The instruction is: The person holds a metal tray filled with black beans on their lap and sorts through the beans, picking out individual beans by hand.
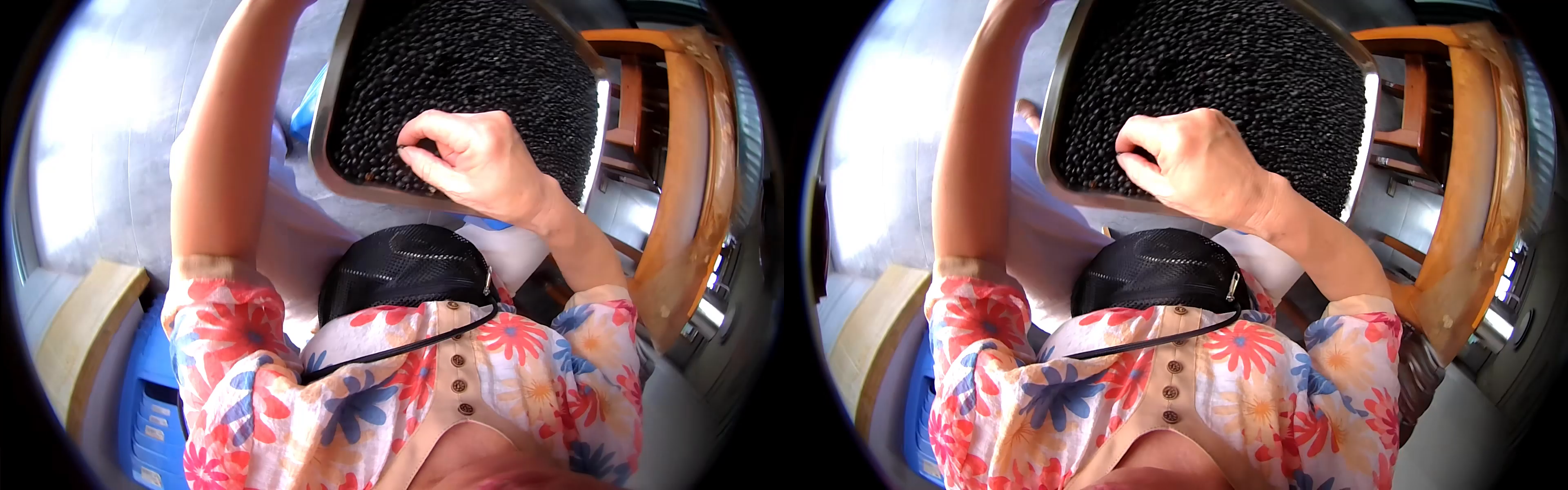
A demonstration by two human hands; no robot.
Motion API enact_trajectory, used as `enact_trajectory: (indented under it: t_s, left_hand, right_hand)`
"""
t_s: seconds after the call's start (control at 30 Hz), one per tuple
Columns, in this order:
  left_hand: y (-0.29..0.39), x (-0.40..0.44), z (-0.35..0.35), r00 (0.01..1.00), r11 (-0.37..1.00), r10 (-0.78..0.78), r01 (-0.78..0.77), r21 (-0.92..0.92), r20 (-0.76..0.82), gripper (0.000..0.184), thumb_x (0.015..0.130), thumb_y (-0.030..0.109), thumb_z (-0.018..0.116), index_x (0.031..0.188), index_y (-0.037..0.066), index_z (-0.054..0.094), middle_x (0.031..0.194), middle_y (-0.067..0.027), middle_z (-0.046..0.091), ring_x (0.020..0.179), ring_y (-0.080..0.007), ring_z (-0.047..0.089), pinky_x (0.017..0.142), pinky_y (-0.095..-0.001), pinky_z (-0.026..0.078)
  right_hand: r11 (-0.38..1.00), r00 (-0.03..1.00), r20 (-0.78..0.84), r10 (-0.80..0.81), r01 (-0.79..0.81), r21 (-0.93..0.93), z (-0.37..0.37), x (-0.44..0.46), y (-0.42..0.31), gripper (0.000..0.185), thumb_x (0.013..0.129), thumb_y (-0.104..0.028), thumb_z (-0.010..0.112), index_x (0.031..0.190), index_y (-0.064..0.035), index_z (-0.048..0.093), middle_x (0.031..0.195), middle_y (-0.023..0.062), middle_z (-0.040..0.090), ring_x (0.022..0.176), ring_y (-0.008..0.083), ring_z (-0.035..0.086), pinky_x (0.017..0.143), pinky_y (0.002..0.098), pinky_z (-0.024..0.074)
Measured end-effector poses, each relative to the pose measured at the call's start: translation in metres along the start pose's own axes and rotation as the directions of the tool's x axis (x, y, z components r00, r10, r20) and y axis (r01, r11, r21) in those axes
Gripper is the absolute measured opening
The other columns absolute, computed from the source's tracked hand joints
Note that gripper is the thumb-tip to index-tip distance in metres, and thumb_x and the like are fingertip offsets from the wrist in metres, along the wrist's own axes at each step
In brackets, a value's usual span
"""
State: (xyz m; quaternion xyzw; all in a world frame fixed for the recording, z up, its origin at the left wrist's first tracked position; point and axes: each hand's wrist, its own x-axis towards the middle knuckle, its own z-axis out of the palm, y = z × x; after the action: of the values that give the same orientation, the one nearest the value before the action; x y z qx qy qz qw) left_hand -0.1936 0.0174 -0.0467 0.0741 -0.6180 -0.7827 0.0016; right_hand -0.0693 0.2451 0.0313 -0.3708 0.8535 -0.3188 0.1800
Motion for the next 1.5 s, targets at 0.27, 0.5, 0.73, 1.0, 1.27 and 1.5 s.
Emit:
enact_trajectory:
  t_s: [0.27, 0.5, 0.73, 1.0, 1.27, 1.5]
  left_hand:
    - [0.008, 0.004, 0.010, 0.999, 1.000, -0.025, 0.024, 0.017, 0.046, 0.022, 0.084, 0.017, 0.063, 0.102, 0.004, 0.062, 0.078, -0.0019, 0.064, 0.060, -0.0072, 0.058, 0.049, -0.0197, 0.045]
    - [0.013, 0.004, 0.017, 0.998, 0.996, -0.062, 0.060, 0.071, 0.024, 0.026, 0.089, 0.015, 0.060, 0.112, 0.004, 0.061, 0.089, 0.0013, 0.066, 0.068, -0.0040, 0.057, 0.059, -0.0187, 0.045]
    - [0.012, 0.004, 0.018, 0.999, 0.999, -0.052, 0.052, 0.015, -0.001, 0.023, 0.088, 0.012, 0.060, 0.109, 0.003, 0.062, 0.083, 0.0002, 0.065, 0.066, -0.0031, 0.057, 0.053, -0.0161, 0.044]
    - [0.010, 0.006, 0.019, 0.997, 0.997, -0.074, 0.073, -0.021, -0.022, 0.022, 0.086, 0.013, 0.063, 0.107, 0.005, 0.065, 0.076, 0.0033, 0.063, 0.063, -0.0020, 0.053, 0.054, -0.0164, 0.039]
    - [0.007, 0.007, 0.018, 0.998, 0.998, -0.063, 0.062, -0.029, -0.020, 0.022, 0.086, 0.015, 0.064, 0.106, 0.007, 0.065, 0.076, 0.0049, 0.062, 0.062, -0.0012, 0.050, 0.054, -0.0164, 0.036]
    - [0.006, 0.005, 0.018, 0.998, 0.999, -0.046, 0.046, -0.016, -0.031, 0.021, 0.085, 0.015, 0.064, 0.105, 0.008, 0.066, 0.076, 0.0039, 0.063, 0.063, -0.0022, 0.051, 0.056, -0.0181, 0.039]
  right_hand:
    - [0.995, 0.982, -0.176, 0.067, -0.052, 0.087, -0.022, -0.023, 0.021, 0.013, 0.082, -0.017, 0.066, 0.078, -0.0044, 0.066, 0.065, 0.0103, 0.064, 0.054, 0.0217, 0.062, 0.051, 0.0300, 0.0492]
    - [0.954, 0.850, -0.439, 0.292, -0.290, 0.074, -0.070, -0.033, 0.087, 0.013, 0.084, -0.011, 0.064, 0.093, -0.0033, 0.069, 0.064, 0.0050, 0.063, 0.055, 0.0045, 0.055, 0.052, 0.0208, 0.0446]
    - [0.960, 0.862, -0.449, 0.237, -0.279, -0.028, -0.087, -0.010, 0.112, 0.016, 0.086, -0.012, 0.063, 0.099, -0.0029, 0.067, 0.063, -0.0035, 0.056, 0.055, 0.0017, 0.044, 0.050, 0.0202, 0.0369]
    - [0.968, 0.898, -0.420, 0.133, -0.208, -0.139, -0.087, 0.011, 0.113, 0.016, 0.084, -0.012, 0.065, 0.098, -0.0050, 0.068, 0.053, -0.0068, 0.040, 0.049, 0.0014, 0.033, 0.045, 0.0219, 0.0290]
    - [0.955, 0.911, -0.400, 0.102, -0.202, -0.217, -0.087, 0.018, 0.117, 0.014, 0.082, -0.011, 0.066, 0.095, -0.0058, 0.068, 0.054, -0.0044, 0.043, 0.050, 0.0021, 0.037, 0.047, 0.0223, 0.0323]
    - [0.728, 0.899, -0.170, 0.404, -0.203, 0.655, -0.103, 0.013, 0.106, 0.011, 0.088, -0.012, 0.061, 0.090, -0.0013, 0.063, 0.059, -0.0070, 0.048, 0.049, -0.0012, 0.039, 0.042, 0.0148, 0.0296]
